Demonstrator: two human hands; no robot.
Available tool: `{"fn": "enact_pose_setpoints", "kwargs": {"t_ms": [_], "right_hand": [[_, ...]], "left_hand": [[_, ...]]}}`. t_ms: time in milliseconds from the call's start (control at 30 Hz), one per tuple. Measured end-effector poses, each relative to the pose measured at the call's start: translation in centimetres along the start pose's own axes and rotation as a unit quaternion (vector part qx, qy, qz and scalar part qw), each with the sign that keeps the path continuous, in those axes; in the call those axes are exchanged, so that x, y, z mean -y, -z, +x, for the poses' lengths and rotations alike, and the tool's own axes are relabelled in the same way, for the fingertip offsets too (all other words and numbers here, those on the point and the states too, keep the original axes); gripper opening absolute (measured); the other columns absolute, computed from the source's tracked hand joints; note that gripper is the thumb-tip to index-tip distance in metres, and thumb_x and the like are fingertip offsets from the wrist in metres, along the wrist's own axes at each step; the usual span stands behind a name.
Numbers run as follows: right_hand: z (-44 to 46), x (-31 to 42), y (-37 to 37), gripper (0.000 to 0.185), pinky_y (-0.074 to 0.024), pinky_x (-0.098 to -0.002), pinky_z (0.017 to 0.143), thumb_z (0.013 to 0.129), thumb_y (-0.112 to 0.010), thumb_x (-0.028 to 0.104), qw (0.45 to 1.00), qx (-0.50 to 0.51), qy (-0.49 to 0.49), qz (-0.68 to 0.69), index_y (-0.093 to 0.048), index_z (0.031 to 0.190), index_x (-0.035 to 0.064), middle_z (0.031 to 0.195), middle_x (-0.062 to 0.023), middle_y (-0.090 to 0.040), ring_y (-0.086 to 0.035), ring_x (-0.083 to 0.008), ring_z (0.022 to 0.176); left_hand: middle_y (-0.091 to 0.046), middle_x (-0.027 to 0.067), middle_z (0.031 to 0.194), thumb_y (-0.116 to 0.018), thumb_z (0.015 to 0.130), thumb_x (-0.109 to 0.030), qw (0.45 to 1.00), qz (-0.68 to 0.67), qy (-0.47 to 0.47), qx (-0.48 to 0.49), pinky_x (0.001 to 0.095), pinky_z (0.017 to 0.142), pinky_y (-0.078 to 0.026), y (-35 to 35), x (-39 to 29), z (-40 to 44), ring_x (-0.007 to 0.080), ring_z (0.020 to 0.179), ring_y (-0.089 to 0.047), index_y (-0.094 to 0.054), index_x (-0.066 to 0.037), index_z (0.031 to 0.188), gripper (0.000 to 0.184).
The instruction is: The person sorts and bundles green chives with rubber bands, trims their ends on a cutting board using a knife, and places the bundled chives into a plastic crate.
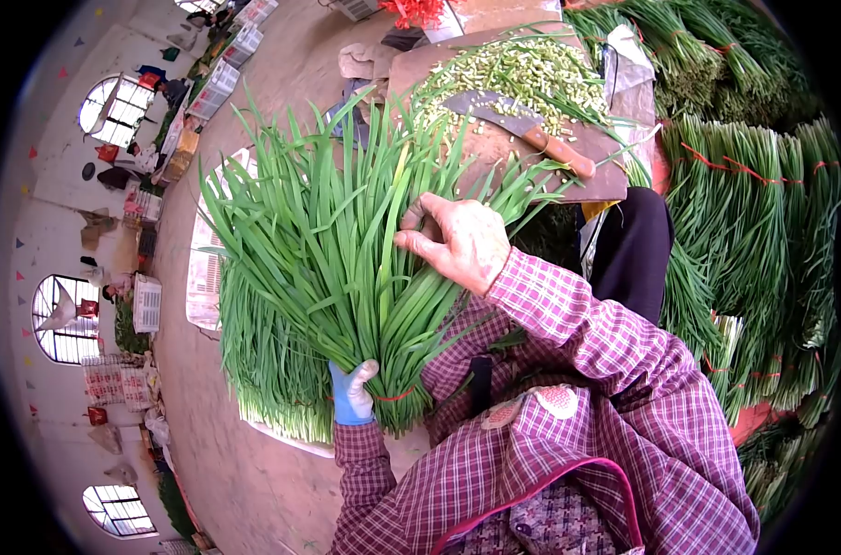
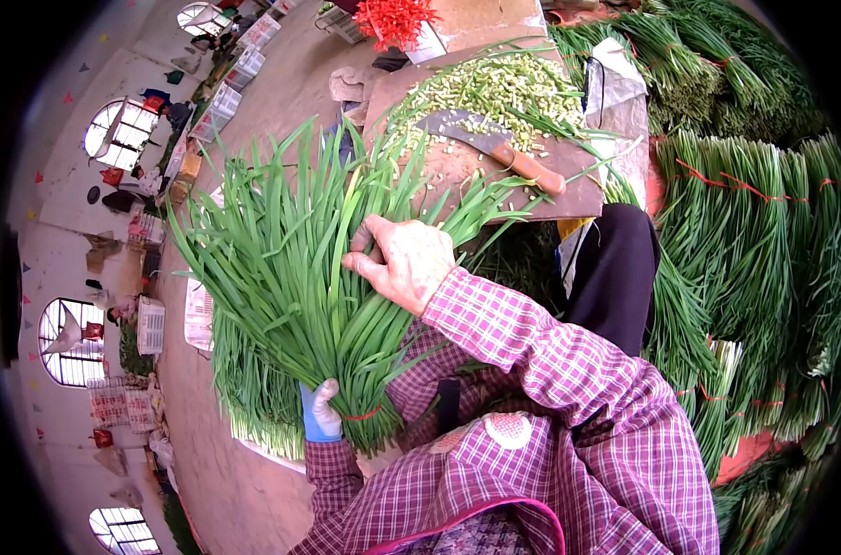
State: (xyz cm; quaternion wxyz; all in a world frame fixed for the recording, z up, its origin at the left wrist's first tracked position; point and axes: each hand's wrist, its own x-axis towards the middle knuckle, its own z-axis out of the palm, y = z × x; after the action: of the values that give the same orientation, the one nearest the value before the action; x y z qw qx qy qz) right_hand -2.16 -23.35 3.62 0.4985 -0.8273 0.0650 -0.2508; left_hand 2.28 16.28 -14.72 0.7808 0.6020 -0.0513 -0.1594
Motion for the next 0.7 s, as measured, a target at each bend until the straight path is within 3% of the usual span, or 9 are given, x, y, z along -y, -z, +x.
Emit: {"fn": "enact_pose_setpoints", "kwargs": {"t_ms": [200,400,433,500,700], "right_hand": [[0.4,0.3,-1.0,0.028,-0.0485,-0.0395,0.058,0.076,-0.072,0.036,0.999,0.038,-0.025,-0.011,-0.063,0.084,0.0095,0.061,-0.006,-0.064,-0.064,-0.0256,0.06],[-0.1,0.7,-1.1,0.022,-0.0486,-0.0407,0.059,0.078,-0.067,0.029,1.0,0.021,-0.011,0.015,-0.063,0.082,0.008,0.063,-0.008,-0.064,-0.063,-0.0295,0.061],[-0.2,0.7,-1.1,0.021,-0.0485,-0.041,0.059,0.079,-0.066,0.028,1.0,0.009,-0.004,0.022,-0.063,0.082,0.0074,0.063,-0.0083,-0.064,-0.063,-0.0304,0.061],[-0.4,0.8,-1.1,0.021,-0.0485,-0.0413,0.059,0.08,-0.065,0.027,0.999,0.011,-0.01,0.037,-0.062,0.083,0.0067,0.065,-0.0089,-0.064,-0.063,-0.0306,0.062],[-0.8,0.5,-2.1,0.018,-0.0477,-0.04,0.059,0.082,-0.063,0.021,0.993,-0.042,0.055,0.093,-0.058,0.086,0.0041,0.07,-0.0115,-0.064,-0.063,-0.0307,0.063]], "left_hand": [[-0.051,-0.0039,0.082,-0.064,0.071,-0.012,0.992,0.091,-0.043,-0.08,0.0196,0.066,-0.037,-11.1,-7.1,-1.9,0.0056,0.068,-0.044,-0.055,-0.001,0.116,0.047],[-0.047,-0.0043,0.075,-0.064,0.071,-0.014,0.996,0.044,-0.016,-0.069,0.0239,0.07,-0.039,-9.7,-6.3,-1.2,0.0079,0.069,-0.044,-0.059,-0.004,0.095,0.026],[-0.047,-0.0043,0.075,-0.064,0.071,-0.014,0.996,0.044,-0.016,-0.07,0.0239,0.07,-0.039,-7.7,-4.8,-0.8,0.0079,0.069,-0.044,-0.059,-0.004,0.095,0.026],[-0.056,0.0024,0.092,-0.064,0.07,0.003,0.998,-0.027,-0.058,-0.028,0.0223,0.063,-0.044,-4.8,-2.5,-0.3,0.0099,0.067,-0.049,-0.043,-0.001,0.134,0.067],[-0.056,0.0031,0.092,-0.062,0.069,0.005,0.996,0.002,-0.013,-0.086,0.0217,0.059,-0.042,-5.1,-2.9,-0.4,0.0097,0.065,-0.046,-0.041,-0.001,0.135,0.07]]}}
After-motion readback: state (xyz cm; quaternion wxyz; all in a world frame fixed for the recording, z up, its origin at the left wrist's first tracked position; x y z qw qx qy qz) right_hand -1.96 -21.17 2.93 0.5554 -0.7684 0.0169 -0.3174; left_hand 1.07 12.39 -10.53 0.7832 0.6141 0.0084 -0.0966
